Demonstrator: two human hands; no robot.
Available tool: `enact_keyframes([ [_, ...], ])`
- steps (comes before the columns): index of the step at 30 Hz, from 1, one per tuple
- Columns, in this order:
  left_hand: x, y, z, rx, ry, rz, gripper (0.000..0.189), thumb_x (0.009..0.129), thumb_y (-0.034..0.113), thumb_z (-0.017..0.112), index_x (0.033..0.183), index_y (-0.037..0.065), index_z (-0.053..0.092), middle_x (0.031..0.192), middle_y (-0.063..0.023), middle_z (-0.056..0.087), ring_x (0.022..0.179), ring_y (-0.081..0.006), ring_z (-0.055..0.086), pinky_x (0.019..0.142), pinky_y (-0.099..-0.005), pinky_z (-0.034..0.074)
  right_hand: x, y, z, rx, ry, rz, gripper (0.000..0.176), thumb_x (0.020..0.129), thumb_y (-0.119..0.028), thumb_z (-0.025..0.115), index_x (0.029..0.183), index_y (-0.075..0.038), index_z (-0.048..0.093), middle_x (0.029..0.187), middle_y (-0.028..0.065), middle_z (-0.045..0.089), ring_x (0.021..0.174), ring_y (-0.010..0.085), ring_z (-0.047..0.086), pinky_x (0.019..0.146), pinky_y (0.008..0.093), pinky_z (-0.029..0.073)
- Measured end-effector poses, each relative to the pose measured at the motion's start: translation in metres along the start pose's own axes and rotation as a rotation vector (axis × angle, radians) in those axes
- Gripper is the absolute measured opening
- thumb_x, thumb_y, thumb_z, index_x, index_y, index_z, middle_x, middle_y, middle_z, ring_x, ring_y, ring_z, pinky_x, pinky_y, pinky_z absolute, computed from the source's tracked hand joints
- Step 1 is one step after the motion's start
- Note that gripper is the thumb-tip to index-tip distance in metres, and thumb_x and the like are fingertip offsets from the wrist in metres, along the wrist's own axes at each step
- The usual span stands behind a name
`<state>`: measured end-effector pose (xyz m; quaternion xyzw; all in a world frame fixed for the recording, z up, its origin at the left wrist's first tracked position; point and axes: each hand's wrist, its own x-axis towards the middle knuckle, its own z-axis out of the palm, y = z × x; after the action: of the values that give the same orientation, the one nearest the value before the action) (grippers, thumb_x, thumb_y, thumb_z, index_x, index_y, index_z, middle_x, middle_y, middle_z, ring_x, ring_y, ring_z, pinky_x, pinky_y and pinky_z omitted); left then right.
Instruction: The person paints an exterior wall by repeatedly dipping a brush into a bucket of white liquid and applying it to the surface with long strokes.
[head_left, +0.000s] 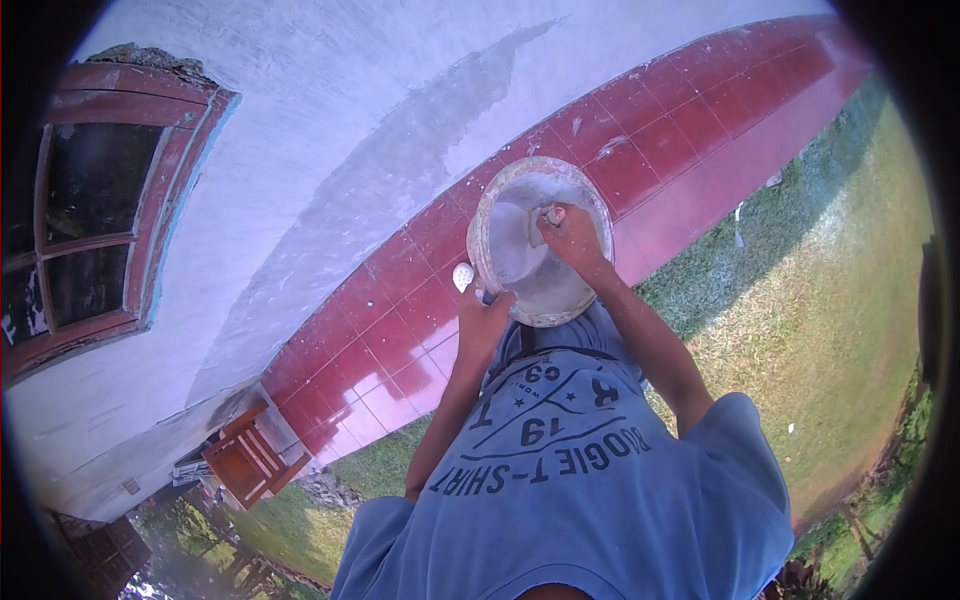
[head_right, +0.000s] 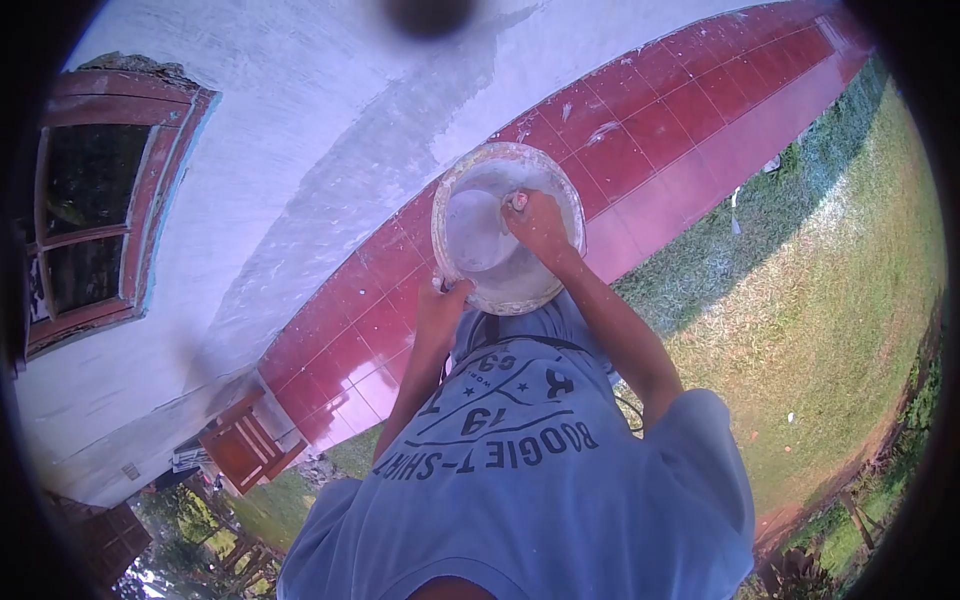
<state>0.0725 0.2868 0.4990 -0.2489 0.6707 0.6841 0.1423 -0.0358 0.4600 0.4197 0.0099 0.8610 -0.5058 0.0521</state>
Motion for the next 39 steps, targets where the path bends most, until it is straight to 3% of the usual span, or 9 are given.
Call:
enact_keyframes([
  [4,0.008,-0.005,-0.005,-0.019,0.022,0.037,0.034,0.082,0.003,0.062,0.114,-0.004,0.058,0.097,-0.01,0.066,0.081,-0.0156,0.066,0.066,-0.0287,0.056,0.001,0.002,0.001,0.332,-0.111,0.13,0.021,0.085,-0.014,0.067,0.097,0.003,0.068,0.079,0.0151,0.07,0.073,0.0231,0.07,0.065,0.0367,0.056],
  [6,0.014,0.001,-0.01,-0.059,0.001,0.026,0.035,0.082,0.002,0.062,0.115,-0.004,0.057,0.099,-0.0111,0.065,0.083,-0.0166,0.067,0.068,-0.0301,0.057,-0.002,-0.009,-0.004,0.878,-0.089,0.295,0.022,0.09,-0.01,0.063,0.106,0.005,0.064,0.093,0.0135,0.069,0.078,0.0191,0.069,0.068,0.0311,0.06],
  [10,0.033,0.007,-0.026,-0.15,-0.034,-0.087,0.039,0.082,0.003,0.061,0.119,-0.005,0.054,0.105,-0.0131,0.063,0.088,-0.0207,0.067,0.071,-0.0343,0.059,-0.009,-0.034,-0.032,0.963,-0.086,0.33,0.024,0.093,-0.008,0.06,0.112,0.007,0.061,0.103,0.0144,0.067,0.081,0.0218,0.07,0.073,0.0301,0.062],
  [21,0.109,0.059,-0.088,-0.051,-0.208,-0.135,0.045,0.081,0.003,0.06,0.125,-0.006,0.051,0.108,-0.0147,0.062,0.09,-0.0214,0.066,0.071,-0.0346,0.059,0.007,-0.066,0.001,0.498,0.066,0.241,0.019,0.089,-0.007,0.062,0.103,0.005,0.066,0.088,0.0105,0.069,0.076,0.0174,0.07,0.071,0.0284,0.06],
  [25,0.132,0.075,-0.099,-0.078,-0.262,-0.137,0.045,0.081,0.001,0.058,0.125,-0.004,0.051,0.107,-0.0142,0.061,0.089,-0.0208,0.066,0.071,-0.0347,0.059,0.019,-0.093,0.002,0.932,0.144,0.387,0.02,0.092,-0.008,0.06,0.106,0.006,0.064,0.095,0.0132,0.068,0.081,0.0221,0.07,0.075,0.0314,0.06],
  [27,0.141,0.084,-0.099,-0.131,-0.226,-0.104,0.031,0.08,0.001,0.06,0.111,-0.003,0.056,0.095,-0.0077,0.062,0.076,-0.015,0.063,0.064,-0.0293,0.054,0.027,-0.089,0.002,1.06,0.211,0.423,0.022,0.093,-0.008,0.059,0.11,0.006,0.062,0.1,0.0148,0.068,0.084,0.024,0.07,0.077,0.0324,0.061],
  [29,0.161,0.085,-0.104,-0.098,-0.265,-0.131,0.038,0.08,0.0,0.058,0.118,-0.002,0.053,0.099,-0.0091,0.061,0.081,-0.017,0.064,0.068,-0.0313,0.056,0.032,-0.073,0.0,1.306,0.249,0.383,0.03,0.096,-0.011,0.055,0.12,0.006,0.055,0.11,0.0175,0.064,0.093,0.0274,0.069,0.085,0.0349,0.059],
  [31,0.179,0.089,-0.104,-0.061,-0.298,-0.147,0.045,0.08,-0.001,0.056,0.125,-0.002,0.051,0.103,-0.0106,0.061,0.085,-0.0191,0.065,0.071,-0.0333,0.058,0.042,-0.069,-0.011,1.362,0.276,0.383,0.033,0.097,-0.012,0.053,0.124,0.006,0.052,0.113,0.018,0.062,0.097,0.0279,0.068,0.089,0.036,0.057],
  [39,0.25,0.086,-0.062,-0.007,-0.013,-0.277,0.029,0.077,0.0,0.058,0.106,-0.002,0.056,0.09,-0.0073,0.06,0.076,-0.0167,0.061,0.068,-0.034,0.053,0.167,0.01,-0.082,1.573,0.476,0.291,0.037,0.099,-0.011,0.047,0.131,0.007,0.044,0.117,0.0193,0.061,0.109,0.0295,0.063,0.1,0.0377,0.052],
])
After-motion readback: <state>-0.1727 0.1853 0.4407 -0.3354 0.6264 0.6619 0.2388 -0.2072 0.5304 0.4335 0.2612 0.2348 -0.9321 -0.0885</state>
